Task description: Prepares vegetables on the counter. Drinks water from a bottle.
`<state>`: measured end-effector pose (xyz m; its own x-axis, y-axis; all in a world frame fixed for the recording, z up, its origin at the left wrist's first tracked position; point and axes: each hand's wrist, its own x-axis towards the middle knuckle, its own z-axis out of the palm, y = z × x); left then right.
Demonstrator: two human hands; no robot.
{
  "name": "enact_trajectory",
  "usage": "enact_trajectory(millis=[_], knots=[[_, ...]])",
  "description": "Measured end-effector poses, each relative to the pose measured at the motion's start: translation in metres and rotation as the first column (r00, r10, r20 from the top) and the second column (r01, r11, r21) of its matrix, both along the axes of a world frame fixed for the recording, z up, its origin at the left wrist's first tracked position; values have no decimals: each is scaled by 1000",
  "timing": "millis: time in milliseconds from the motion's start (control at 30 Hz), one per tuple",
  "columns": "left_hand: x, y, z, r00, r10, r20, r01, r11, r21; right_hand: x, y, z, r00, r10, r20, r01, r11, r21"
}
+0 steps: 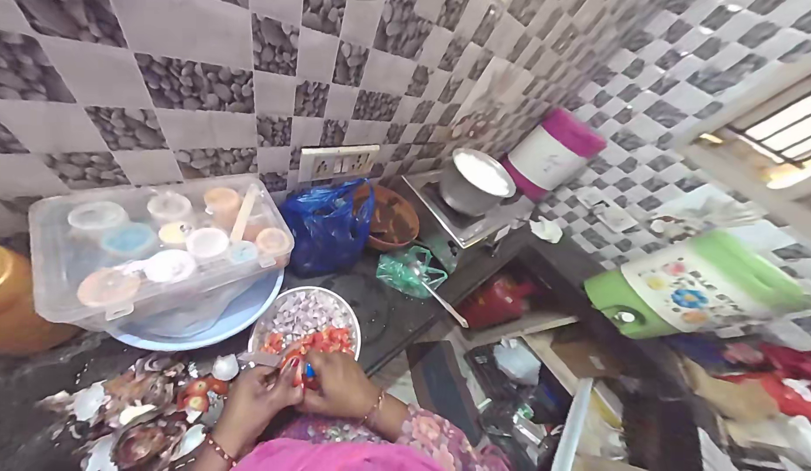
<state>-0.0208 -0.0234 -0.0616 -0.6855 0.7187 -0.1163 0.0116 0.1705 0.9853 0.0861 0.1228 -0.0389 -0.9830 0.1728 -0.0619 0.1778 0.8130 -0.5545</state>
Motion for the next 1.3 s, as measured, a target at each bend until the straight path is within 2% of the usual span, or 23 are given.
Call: enact_trajectory(millis=[67,200,267,400,467,567,633,767,867,1000,1067,1200,1300], knots=[[0,1,0,1000,-3,26,3,1000,-8,0,0,-2,1000,5,0,-5,1000,4],[5,4,-6,995,1,103,-12,993,114,1,-4,-9,1000,8,-5,-8,1000,-29],[7,6,-6,994,-7,109,-5,993,116,3,-8,-14,999,0,-38,-2,999,-49],[7,8,-17,994,24,110,-39,989,140,0,-15,-13,998,-41,50,45,996,-79],[8,10,-22,976,7,217,-62,966,251,-3,-18,-9,990,-55,129,69,992,-108],[11,13,-22,880,-92,466,-116,909,400,-9,-18,-12,977,-48,208,93,973,-213],[13,12,-31,830,-183,528,-143,844,516,-10,-17,-15,977,-43,207,110,939,-326],[4,5,-44,780,-425,460,-24,714,700,-17,-15,-9,987,-52,151,129,815,-565],[-3,3,-48,745,-525,411,26,639,769,-18,-14,-2,984,-46,171,158,668,-727],[-3,4,-47,783,-448,431,-7,687,726,-15,-12,-1,974,32,223,195,377,-906],[-4,4,-46,795,-394,462,-47,718,695,-13,-10,-2,973,92,210,178,268,-947],[-4,3,-45,728,-359,584,-166,734,658,-10,-5,-6,971,140,194,176,131,-976],[-5,4,-43,718,-288,634,-210,778,592,-7,3,0,977,143,158,144,98,-985]])
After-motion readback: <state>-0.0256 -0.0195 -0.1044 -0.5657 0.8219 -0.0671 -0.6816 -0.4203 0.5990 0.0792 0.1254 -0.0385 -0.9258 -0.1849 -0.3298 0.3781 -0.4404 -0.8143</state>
